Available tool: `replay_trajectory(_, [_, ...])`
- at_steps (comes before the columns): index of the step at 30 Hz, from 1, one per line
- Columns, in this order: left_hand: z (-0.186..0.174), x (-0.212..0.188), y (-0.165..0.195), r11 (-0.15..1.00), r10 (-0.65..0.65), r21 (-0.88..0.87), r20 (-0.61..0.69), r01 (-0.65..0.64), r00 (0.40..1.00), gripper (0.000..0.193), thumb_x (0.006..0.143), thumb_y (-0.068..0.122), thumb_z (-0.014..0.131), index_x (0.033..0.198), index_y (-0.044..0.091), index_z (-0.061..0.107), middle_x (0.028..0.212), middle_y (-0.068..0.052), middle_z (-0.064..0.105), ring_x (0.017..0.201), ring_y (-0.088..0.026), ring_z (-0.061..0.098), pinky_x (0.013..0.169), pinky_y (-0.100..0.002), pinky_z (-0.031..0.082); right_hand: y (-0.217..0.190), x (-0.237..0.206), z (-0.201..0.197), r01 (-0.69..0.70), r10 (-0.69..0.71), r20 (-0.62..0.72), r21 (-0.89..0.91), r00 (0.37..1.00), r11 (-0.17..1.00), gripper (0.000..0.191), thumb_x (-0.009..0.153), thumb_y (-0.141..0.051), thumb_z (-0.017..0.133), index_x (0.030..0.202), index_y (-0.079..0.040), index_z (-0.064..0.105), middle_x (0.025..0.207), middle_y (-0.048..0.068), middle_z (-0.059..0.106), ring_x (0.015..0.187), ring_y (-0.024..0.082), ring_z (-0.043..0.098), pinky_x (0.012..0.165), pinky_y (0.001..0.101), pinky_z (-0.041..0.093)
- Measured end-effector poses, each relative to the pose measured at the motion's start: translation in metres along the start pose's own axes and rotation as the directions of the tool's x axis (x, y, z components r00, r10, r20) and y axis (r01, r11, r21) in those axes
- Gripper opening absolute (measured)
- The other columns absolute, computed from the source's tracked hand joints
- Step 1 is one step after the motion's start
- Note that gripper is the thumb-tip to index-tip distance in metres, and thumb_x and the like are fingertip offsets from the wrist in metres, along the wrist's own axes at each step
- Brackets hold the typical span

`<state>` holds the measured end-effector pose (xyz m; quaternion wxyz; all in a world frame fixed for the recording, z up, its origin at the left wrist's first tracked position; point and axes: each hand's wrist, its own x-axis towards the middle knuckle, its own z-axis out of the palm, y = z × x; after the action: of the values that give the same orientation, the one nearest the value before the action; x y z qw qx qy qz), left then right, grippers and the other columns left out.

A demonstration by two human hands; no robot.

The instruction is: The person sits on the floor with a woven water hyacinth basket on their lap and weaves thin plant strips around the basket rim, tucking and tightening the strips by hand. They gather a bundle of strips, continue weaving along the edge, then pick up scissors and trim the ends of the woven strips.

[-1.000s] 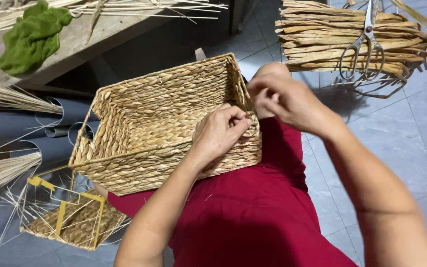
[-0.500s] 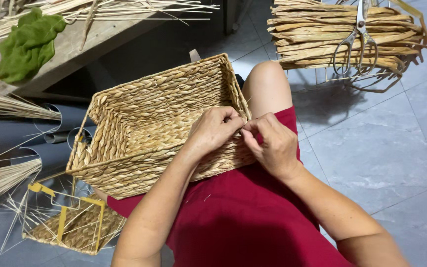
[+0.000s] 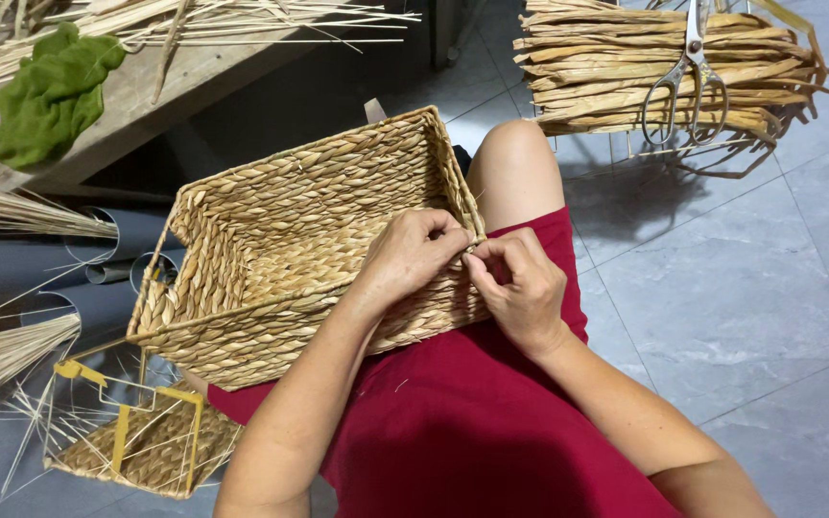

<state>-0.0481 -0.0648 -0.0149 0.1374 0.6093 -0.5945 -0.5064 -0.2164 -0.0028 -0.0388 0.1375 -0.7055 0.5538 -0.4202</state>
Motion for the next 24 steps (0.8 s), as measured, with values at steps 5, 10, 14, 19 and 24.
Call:
replay_trajectory(5, [0.001, -0.004, 0.003, 0.999, -0.003, 0.036, -0.021, 0.003, 1.0, 0.033, 0.081, 0.042, 0.067, 0.084, 0.01, 0.076, 0.077, -0.008, 0.074, 0.073, -0.022, 0.071, 0.07, -0.037, 0.053, 0.01, -0.003, 0.005, -0.052, 0.052, 0.0, 0.09, 0.999, 0.995, 0.019, 0.083, -0.002, 0.083, 0.089, -0.006, 0.065, 0.085, 0.006, 0.064, 0.07, 0.018, 0.065, 0.061, 0.0317, 0.053])
replay_trajectory(10, [0.0, -0.004, 0.003, 1.0, -0.009, 0.026, -0.024, 0.01, 1.0, 0.033, 0.081, 0.042, 0.068, 0.084, 0.01, 0.076, 0.078, -0.008, 0.074, 0.074, -0.021, 0.071, 0.07, -0.037, 0.054, 0.012, -0.004, -0.004, -0.047, 0.044, 0.02, 0.142, 0.999, 0.989, 0.023, 0.083, -0.004, 0.086, 0.094, -0.003, 0.066, 0.087, 0.008, 0.064, 0.066, 0.017, 0.063, 0.057, 0.0302, 0.051])
replay_trajectory(14, [0.0, -0.002, 0.001, 0.999, -0.032, 0.021, 0.007, 0.032, 0.999, 0.032, 0.082, 0.042, 0.068, 0.084, 0.011, 0.077, 0.076, -0.008, 0.075, 0.073, -0.022, 0.071, 0.07, -0.037, 0.054, 0.011, -0.002, 0.0, 0.062, -0.058, -0.044, 0.089, 0.997, 0.994, 0.026, 0.083, -0.007, 0.088, 0.096, -0.004, 0.066, 0.089, 0.007, 0.065, 0.073, 0.018, 0.065, 0.061, 0.0307, 0.052])
replay_trajectory(19, [0.0, -0.004, 0.003, 0.998, 0.04, 0.046, -0.035, -0.038, 0.999, 0.031, 0.084, 0.041, 0.068, 0.085, 0.011, 0.076, 0.08, -0.006, 0.075, 0.074, -0.021, 0.072, 0.07, -0.037, 0.054, 0.019, -0.008, 0.007, -0.141, 0.129, 0.07, 0.208, 0.989, 0.968, 0.017, 0.085, -0.001, 0.083, 0.093, -0.003, 0.068, 0.086, 0.004, 0.064, 0.066, 0.012, 0.059, 0.057, 0.0278, 0.048])
replay_trajectory(24, [-0.002, -0.009, 0.01, 0.996, -0.077, 0.042, -0.032, 0.079, 0.996, 0.031, 0.085, 0.044, 0.069, 0.092, 0.014, 0.071, 0.077, -0.003, 0.074, 0.074, -0.017, 0.072, 0.069, -0.035, 0.054, 0.037, -0.023, -0.02, -0.28, 0.142, 0.269, 0.592, 0.953, 0.756, 0.011, 0.09, -0.003, 0.073, 0.093, -0.003, 0.062, 0.105, 0.008, 0.065, 0.084, 0.012, 0.061, 0.075, 0.0275, 0.051])
